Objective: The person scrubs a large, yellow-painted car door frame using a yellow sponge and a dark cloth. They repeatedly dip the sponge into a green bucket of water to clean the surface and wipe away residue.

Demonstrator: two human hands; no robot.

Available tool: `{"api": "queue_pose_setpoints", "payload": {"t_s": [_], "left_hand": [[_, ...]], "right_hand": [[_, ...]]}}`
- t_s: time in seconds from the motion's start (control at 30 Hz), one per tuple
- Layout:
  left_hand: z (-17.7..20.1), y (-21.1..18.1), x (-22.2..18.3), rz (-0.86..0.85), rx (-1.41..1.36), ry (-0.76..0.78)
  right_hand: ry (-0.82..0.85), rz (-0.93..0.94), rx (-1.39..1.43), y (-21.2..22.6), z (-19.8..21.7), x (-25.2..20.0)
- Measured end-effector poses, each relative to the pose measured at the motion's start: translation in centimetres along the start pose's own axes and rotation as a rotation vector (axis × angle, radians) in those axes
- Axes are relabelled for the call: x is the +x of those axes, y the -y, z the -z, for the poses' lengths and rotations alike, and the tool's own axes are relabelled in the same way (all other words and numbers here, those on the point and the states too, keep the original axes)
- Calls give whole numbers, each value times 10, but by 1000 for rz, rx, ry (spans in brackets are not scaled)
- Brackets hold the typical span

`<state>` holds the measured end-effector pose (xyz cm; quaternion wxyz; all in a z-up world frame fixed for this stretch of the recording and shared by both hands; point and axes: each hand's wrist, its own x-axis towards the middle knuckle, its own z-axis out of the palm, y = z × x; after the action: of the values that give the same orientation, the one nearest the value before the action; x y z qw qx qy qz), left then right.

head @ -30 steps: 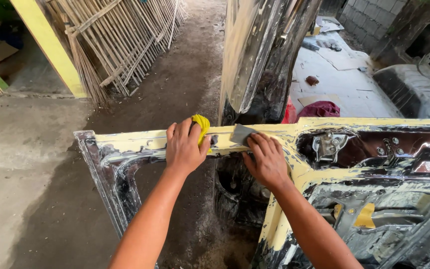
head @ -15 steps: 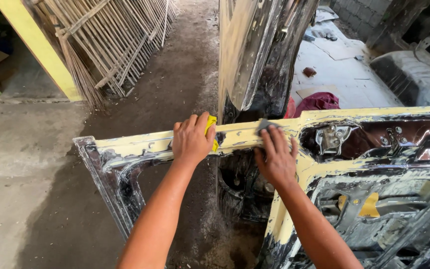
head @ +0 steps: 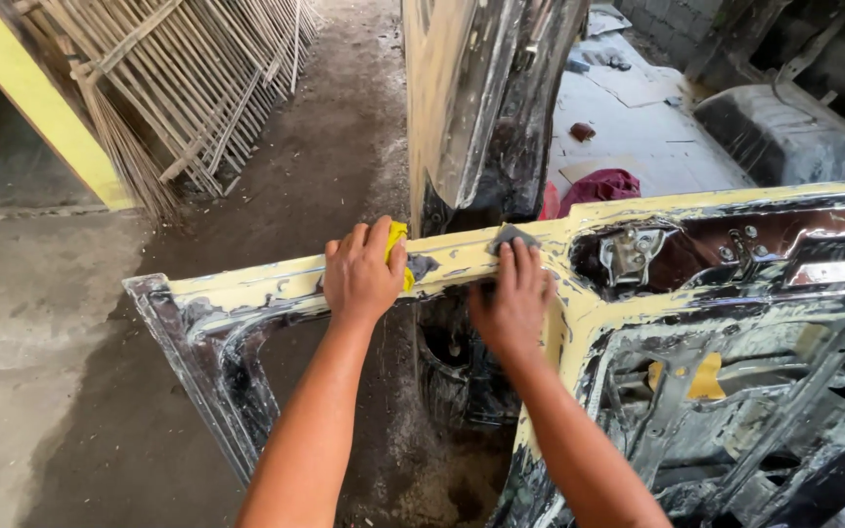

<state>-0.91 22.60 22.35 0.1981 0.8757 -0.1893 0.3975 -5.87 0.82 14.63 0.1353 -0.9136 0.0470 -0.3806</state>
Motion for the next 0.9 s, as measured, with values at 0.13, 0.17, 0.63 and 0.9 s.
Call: {"api": "queue_pose_setpoints", "payload": {"t_s": [0.13,0.17,0.63,0.9], "left_hand": [[-1,1,-1,3,13,-8],[-1,1,5,-13,2,-25],[2,10,0,-44,4,-62],[-12,-19,2,-4,29,-26]], "right_hand": [[273,172,132,54,11,3],[272,325,135,52,6,8],[237,436,223,47,8,8],[267,11,-34,4,38,15]]}}
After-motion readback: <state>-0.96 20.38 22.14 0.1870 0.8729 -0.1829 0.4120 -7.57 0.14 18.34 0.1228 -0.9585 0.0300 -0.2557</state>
